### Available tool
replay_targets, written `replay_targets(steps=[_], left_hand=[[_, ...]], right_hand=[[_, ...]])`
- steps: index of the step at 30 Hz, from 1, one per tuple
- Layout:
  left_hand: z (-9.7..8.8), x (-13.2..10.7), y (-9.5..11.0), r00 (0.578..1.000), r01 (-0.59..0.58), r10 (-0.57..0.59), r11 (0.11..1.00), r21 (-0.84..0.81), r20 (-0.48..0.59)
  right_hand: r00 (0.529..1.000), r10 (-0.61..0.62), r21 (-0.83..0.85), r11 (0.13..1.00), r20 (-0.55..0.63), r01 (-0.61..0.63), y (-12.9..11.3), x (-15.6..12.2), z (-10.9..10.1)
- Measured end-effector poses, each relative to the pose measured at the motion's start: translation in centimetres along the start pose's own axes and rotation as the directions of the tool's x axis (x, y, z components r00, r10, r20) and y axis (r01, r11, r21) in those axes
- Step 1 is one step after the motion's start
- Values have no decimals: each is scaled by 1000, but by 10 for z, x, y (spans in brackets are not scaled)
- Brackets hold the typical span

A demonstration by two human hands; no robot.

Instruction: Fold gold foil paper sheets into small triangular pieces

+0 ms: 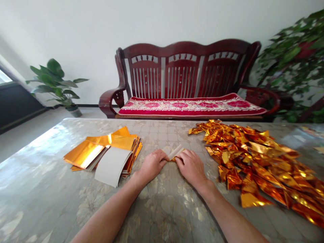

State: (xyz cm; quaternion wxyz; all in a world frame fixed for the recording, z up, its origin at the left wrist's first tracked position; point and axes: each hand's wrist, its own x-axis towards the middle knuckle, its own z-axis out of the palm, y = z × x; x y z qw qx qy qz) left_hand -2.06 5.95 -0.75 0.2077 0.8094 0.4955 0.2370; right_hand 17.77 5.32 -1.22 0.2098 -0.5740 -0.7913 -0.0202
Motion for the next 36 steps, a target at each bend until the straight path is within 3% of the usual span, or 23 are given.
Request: replay_targets(steps=[12,23,31,36], left_hand=[[1,1,12,993,119,-118,990,78,-18],[8,4,18,982,166,-149,973,158,-116],[4,5,12,990,142,-138,983,113,-42],[2,7,15,982,188,-184,977,100,-46]], right_hand=[[1000,24,-10,1000,2,-24,-1,2,4],[1000,26,-12,1000,-9,-26,-1,1,5],[1000,24,-26,999,4,-24,-2,2,5],[1000,26,-33,999,2,-26,-2,2,5]])
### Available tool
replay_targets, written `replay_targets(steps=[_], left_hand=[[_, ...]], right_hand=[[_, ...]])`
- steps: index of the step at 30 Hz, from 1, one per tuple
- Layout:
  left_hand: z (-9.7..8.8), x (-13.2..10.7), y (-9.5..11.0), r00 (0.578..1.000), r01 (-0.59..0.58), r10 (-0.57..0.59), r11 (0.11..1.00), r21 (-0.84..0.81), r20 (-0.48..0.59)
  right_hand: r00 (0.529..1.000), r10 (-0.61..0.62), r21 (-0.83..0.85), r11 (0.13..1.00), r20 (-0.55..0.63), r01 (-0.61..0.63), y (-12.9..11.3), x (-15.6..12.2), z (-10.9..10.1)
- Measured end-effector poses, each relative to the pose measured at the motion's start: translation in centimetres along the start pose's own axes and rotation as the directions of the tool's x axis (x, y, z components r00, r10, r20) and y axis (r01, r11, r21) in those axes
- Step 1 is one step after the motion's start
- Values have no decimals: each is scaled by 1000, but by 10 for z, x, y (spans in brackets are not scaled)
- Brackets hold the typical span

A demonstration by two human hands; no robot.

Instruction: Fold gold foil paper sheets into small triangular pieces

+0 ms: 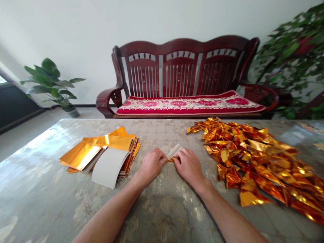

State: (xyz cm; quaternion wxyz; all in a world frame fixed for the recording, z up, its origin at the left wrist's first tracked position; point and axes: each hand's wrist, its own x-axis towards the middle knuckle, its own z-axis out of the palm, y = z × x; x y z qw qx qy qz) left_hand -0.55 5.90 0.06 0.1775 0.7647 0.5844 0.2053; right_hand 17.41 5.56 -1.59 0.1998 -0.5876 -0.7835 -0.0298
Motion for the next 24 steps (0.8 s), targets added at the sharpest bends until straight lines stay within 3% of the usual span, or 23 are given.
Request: replay_targets(steps=[12,24], left_hand=[[1,-1,6,998,29,-26,997,65,-50],[0,-3,16,1000,12,-5,956,292,-23]], right_hand=[[1000,12,13,1000,7,-13,-1,0,-1],[1000,15,50,999,24,-16,0,1,1]])
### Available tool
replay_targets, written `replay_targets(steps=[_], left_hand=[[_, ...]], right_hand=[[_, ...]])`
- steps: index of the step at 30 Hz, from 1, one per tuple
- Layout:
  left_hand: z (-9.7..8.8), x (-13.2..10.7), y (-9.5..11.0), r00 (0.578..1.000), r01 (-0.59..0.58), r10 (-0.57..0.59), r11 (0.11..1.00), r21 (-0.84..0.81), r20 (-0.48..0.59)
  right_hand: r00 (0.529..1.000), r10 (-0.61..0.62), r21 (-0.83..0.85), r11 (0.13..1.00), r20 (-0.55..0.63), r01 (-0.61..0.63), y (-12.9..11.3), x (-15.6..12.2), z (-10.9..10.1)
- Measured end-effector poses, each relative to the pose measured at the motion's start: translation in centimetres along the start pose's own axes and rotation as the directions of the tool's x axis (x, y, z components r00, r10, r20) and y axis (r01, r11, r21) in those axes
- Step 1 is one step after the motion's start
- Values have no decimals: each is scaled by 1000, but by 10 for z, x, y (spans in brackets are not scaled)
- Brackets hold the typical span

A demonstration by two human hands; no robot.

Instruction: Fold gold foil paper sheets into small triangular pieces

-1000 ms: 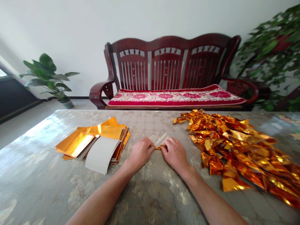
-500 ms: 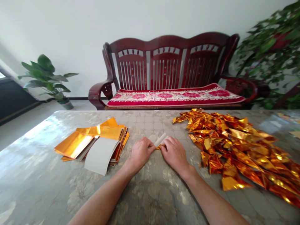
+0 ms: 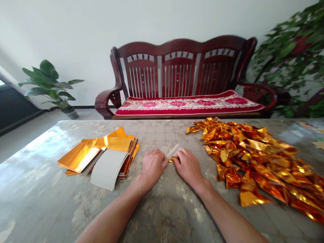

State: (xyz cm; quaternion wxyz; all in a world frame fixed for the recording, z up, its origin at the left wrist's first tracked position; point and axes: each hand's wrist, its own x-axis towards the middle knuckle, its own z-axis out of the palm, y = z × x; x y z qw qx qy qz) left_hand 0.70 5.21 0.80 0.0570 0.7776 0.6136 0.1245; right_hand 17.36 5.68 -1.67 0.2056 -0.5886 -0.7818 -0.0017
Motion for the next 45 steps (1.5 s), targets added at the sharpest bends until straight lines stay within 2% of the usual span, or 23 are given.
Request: replay_targets(steps=[9,20,26,32,36,40,45], left_hand=[[-7,0,9,999,-33,30,994,100,36],[-1,-1,7,1000,-23,22,992,124,11],[2,-5,5,1000,-4,5,998,63,-5],[3,-5,4,1000,-7,7,1000,29,-3],[5,-5,4,1000,-10,10,1000,7,-13],[7,-7,6,996,-75,76,997,19,-42],[12,-6,7,958,-285,286,958,23,-23]], right_hand=[[1000,-2,25,1000,7,2,0,0,-1],[1000,18,78,997,18,-19,1,1,0],[999,31,97,995,4,-32,1,0,2],[994,105,30,994,-31,-104,6,0,2],[991,133,14,991,-10,-133,8,1,0],[994,109,1,994,21,-109,6,1,-4],[996,76,-17,997,40,-76,7,2,-8]])
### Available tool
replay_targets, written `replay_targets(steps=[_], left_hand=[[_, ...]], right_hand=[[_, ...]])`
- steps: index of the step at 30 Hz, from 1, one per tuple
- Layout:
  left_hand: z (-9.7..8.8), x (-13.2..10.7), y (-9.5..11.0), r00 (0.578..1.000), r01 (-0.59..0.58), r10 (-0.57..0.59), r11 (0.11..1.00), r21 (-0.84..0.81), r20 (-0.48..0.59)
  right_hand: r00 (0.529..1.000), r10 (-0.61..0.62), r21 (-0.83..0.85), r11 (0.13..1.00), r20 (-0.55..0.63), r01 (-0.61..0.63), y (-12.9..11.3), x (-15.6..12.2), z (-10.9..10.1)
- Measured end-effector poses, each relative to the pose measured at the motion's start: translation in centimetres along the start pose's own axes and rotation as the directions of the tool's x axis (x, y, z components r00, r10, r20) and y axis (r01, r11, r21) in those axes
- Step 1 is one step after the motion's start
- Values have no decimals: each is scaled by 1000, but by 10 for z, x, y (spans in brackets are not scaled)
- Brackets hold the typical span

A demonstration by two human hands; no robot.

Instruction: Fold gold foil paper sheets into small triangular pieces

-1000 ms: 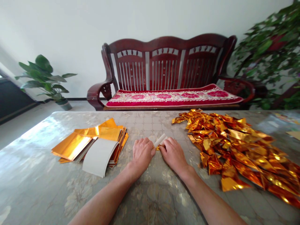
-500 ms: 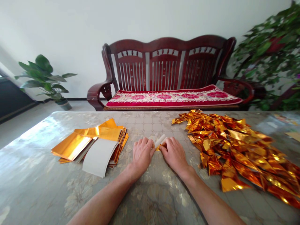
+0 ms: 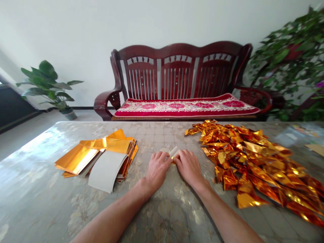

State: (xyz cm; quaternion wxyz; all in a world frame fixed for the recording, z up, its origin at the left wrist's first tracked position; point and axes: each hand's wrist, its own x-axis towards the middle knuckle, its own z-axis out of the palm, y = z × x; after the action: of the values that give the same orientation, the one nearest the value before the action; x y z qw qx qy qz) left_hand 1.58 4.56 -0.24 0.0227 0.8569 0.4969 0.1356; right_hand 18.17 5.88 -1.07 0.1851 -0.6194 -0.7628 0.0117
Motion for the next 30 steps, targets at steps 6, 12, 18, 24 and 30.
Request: replay_targets(steps=[6,12,18,24,30], left_hand=[[6,1,-2,993,-106,105,994,4,51],[5,-6,8,992,-118,116,992,45,55],[10,-2,5,994,-105,103,993,63,25],[13,-2,3,989,-144,144,990,15,-17],[13,-12,12,981,-191,192,981,22,-19]], right_hand=[[1000,20,58,998,-4,-20,6,2,4],[977,188,292,944,-99,-152,25,2,5],[976,200,141,972,-83,-187,37,2,-2],[985,163,45,986,-61,-160,29,4,-5],[984,172,31,985,-37,-171,23,2,-7]])
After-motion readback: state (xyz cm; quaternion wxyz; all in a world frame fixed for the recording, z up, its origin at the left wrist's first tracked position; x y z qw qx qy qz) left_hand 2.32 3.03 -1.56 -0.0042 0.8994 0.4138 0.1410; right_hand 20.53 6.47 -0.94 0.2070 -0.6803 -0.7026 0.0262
